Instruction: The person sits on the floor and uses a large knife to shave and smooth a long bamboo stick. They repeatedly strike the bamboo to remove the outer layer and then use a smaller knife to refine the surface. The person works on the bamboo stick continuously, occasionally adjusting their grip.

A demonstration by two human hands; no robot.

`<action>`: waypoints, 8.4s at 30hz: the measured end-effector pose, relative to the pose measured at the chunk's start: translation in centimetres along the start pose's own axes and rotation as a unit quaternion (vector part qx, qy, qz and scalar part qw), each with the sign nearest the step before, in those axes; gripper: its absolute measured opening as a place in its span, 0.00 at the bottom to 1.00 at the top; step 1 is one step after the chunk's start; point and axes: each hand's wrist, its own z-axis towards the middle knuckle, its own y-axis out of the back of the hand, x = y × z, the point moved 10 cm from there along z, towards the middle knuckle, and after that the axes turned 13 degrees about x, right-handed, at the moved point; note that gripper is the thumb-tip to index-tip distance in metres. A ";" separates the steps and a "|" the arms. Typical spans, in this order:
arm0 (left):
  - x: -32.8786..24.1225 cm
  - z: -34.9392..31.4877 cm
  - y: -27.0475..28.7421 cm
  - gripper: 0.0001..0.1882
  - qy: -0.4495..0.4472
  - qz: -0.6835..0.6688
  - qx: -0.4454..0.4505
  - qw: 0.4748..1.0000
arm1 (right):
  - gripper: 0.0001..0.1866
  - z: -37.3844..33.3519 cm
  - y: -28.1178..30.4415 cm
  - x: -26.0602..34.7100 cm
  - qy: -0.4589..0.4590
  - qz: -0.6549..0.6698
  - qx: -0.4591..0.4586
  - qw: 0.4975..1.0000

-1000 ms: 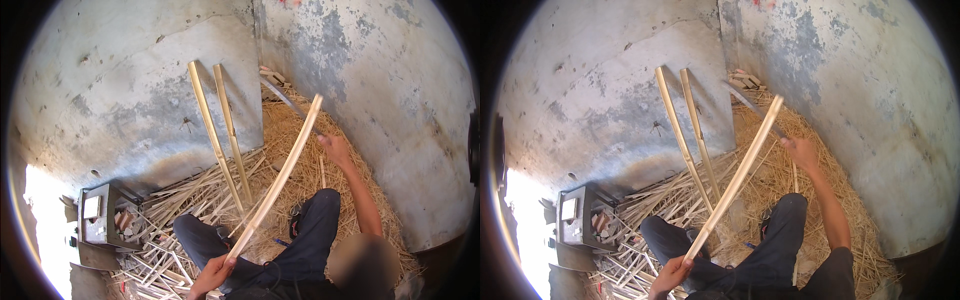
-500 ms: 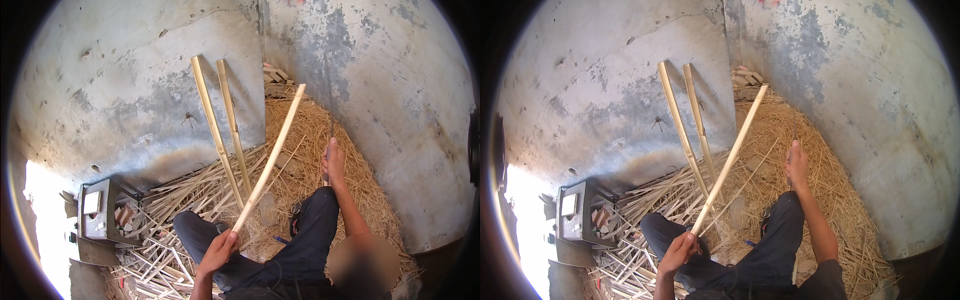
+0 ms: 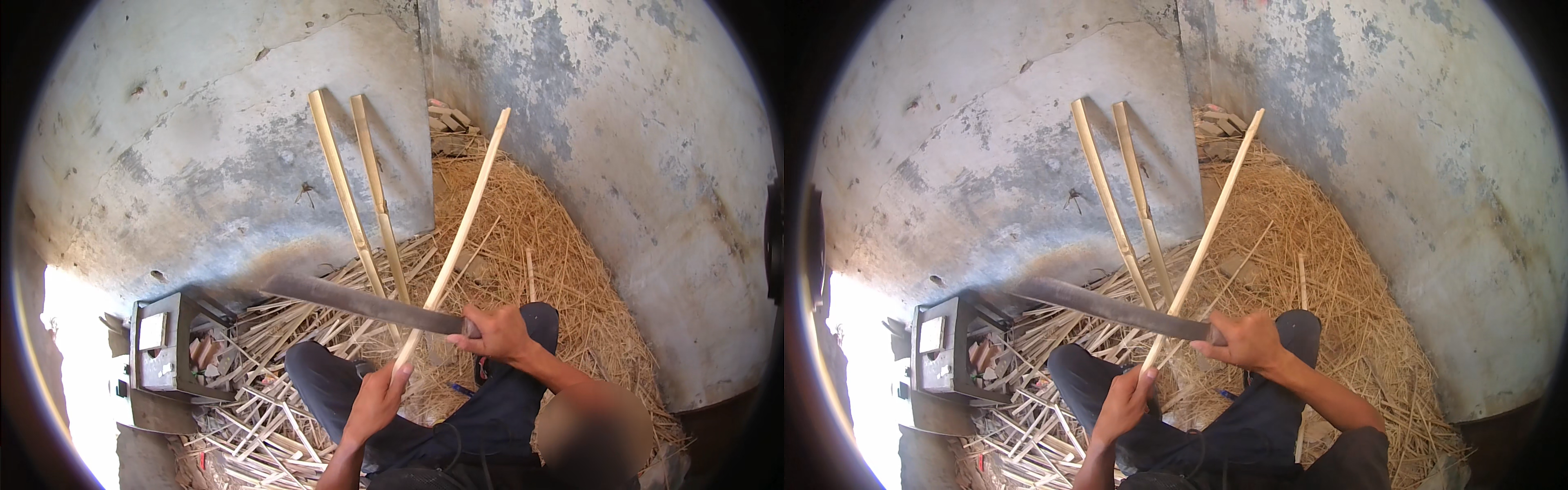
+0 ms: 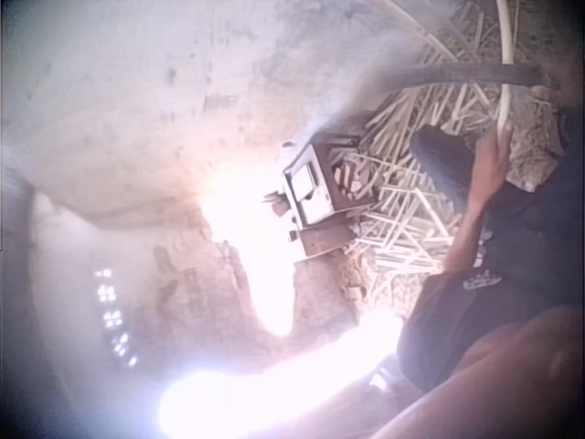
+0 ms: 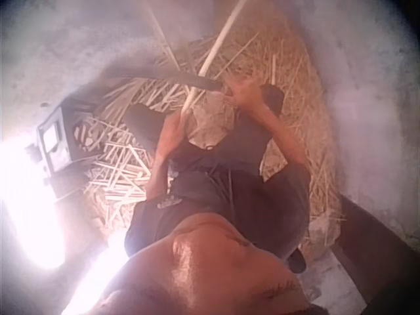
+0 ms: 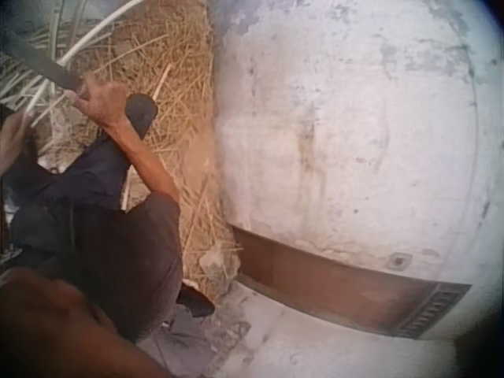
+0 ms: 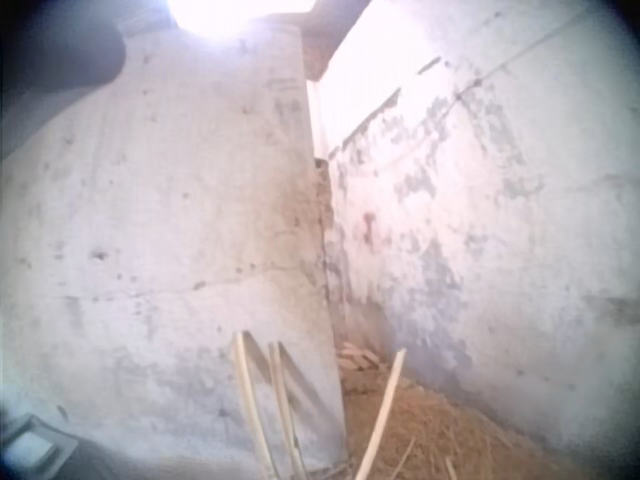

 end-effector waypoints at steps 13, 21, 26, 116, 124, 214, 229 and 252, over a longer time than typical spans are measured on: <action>-0.4 0.5 0.3 0.22 0.003 0.069 -0.050 0.996 | 0.35 1.4 -0.9 0.7 0.000 0.029 0.051 0.998; -0.6 -0.4 0.7 0.20 -0.007 0.129 -0.105 0.986 | 0.33 2.6 0.5 -3.3 -0.075 0.061 -0.008 0.995; -1.4 0.7 0.4 0.21 -0.025 0.221 -0.166 0.961 | 0.33 1.9 -1.7 0.2 -0.018 0.019 0.052 0.998; 10.9 -6.5 3.5 0.17 0.097 -0.098 -0.091 0.986 | 0.21 5.1 -28.4 -27.2 -0.318 0.328 -0.072 0.886; 9.7 -7.5 3.4 0.16 0.080 0.030 -0.158 0.984 | 0.30 18.7 -5.7 -11.6 -0.095 0.525 0.054 0.844; 5.5 -1.9 2.6 0.28 -0.023 -0.300 0.036 0.953 | 0.19 -17.4 -52.0 -16.3 -0.157 0.007 0.801 0.578; 0.0 -1.4 4.5 0.29 -0.064 -0.270 -0.012 0.961 | 0.17 9.7 3.8 -8.1 -0.059 0.536 0.126 0.833; 0.0 2.2 4.9 0.13 -0.071 -0.064 -0.195 0.976 | 0.18 9.0 0.7 0.9 0.162 0.214 -0.049 0.962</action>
